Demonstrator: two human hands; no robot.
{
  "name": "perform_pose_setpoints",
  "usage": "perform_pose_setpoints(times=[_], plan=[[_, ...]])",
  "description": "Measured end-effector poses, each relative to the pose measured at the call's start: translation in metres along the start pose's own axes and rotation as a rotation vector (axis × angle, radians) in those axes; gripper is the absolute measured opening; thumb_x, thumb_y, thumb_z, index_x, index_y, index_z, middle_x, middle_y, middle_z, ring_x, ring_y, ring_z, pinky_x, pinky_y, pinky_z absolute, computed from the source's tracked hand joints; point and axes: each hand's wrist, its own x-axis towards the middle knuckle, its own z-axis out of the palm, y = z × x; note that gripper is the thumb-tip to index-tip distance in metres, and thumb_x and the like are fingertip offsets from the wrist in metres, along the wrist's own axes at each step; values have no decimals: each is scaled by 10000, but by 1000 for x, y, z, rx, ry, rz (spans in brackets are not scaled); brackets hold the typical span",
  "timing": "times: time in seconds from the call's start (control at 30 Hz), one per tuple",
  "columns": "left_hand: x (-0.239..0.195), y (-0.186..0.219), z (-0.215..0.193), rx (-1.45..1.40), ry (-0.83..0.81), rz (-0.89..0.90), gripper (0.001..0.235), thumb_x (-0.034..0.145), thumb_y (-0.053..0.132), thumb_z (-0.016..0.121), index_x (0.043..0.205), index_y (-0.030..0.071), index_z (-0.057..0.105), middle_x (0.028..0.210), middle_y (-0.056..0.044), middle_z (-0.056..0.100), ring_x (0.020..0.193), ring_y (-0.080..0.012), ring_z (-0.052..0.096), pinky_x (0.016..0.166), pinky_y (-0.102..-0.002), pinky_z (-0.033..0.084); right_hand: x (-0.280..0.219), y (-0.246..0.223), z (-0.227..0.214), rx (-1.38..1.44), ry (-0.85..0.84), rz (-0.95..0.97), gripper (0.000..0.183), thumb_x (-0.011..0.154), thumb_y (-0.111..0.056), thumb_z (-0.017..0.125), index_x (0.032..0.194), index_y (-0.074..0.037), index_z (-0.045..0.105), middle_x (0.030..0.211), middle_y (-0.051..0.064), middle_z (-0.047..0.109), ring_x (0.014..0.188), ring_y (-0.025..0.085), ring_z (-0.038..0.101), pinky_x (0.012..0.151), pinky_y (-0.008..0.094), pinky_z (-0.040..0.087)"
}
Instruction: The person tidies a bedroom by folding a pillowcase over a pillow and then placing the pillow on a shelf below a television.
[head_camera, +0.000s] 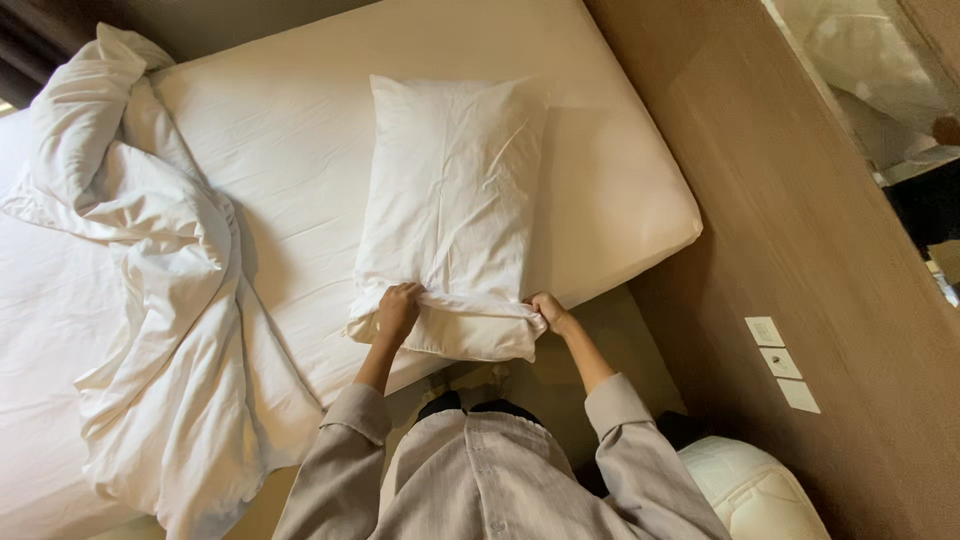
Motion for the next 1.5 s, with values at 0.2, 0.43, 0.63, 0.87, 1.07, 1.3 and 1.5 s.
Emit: perform_pose_setpoints(times=[0.2,0.43,0.63,0.87,1.07,1.3,1.5], plan=[[-2,13,1,34,-73,26,330,652,51,536,875,209,720,835,-2,735,854,-237,729,746,-366,566,4,5,-9,-724,158,68,343,628,-281,599,760,-13,767,721,110,679,686,201,574,593,362,428],[-18,20,15,124,-148,-12,304,739,91,593,1012,214,646,1012,-1,678,997,-238,664,802,-374,542,-49,17,80,-940,420,-657,470,762,-113,711,1209,-54,578,1215,166,561,1124,397,591,884,501,528],[-18,22,12,171,-101,22,240,788,105,621,1013,183,649,987,-18,653,960,-247,658,779,-364,544,-56,-13,141,-1189,340,-845,393,797,-128,702,1178,-107,608,1207,100,567,1119,309,579,837,420,524],[3,20,2,-100,-318,-293,159,882,279,569,990,303,682,887,-37,742,843,-327,745,727,-473,604,-37,-39,141,-918,222,-405,101,948,-253,597,941,-283,694,884,-24,743,914,292,741,805,427,574],[-21,-9,-16,87,-270,-253,448,727,79,744,1129,250,645,1140,-17,644,1127,-293,611,913,-445,539,-17,-53,115,-833,213,-243,275,938,-425,644,836,-188,737,790,103,746,902,407,725,773,489,556],[-29,-44,-26,-31,-208,-489,250,787,2,600,912,164,743,836,-62,684,826,-333,714,697,-433,619,-7,-60,128,-813,166,-64,290,908,-404,631,954,-179,809,945,128,779,1046,418,705,885,494,554],[3,-43,-22,-970,-488,-580,501,601,-13,442,947,20,802,830,-148,730,774,-311,651,694,-347,514,-10,-69,122,-837,280,-44,273,885,-400,625,934,-192,795,888,145,755,999,434,712,848,513,559]])
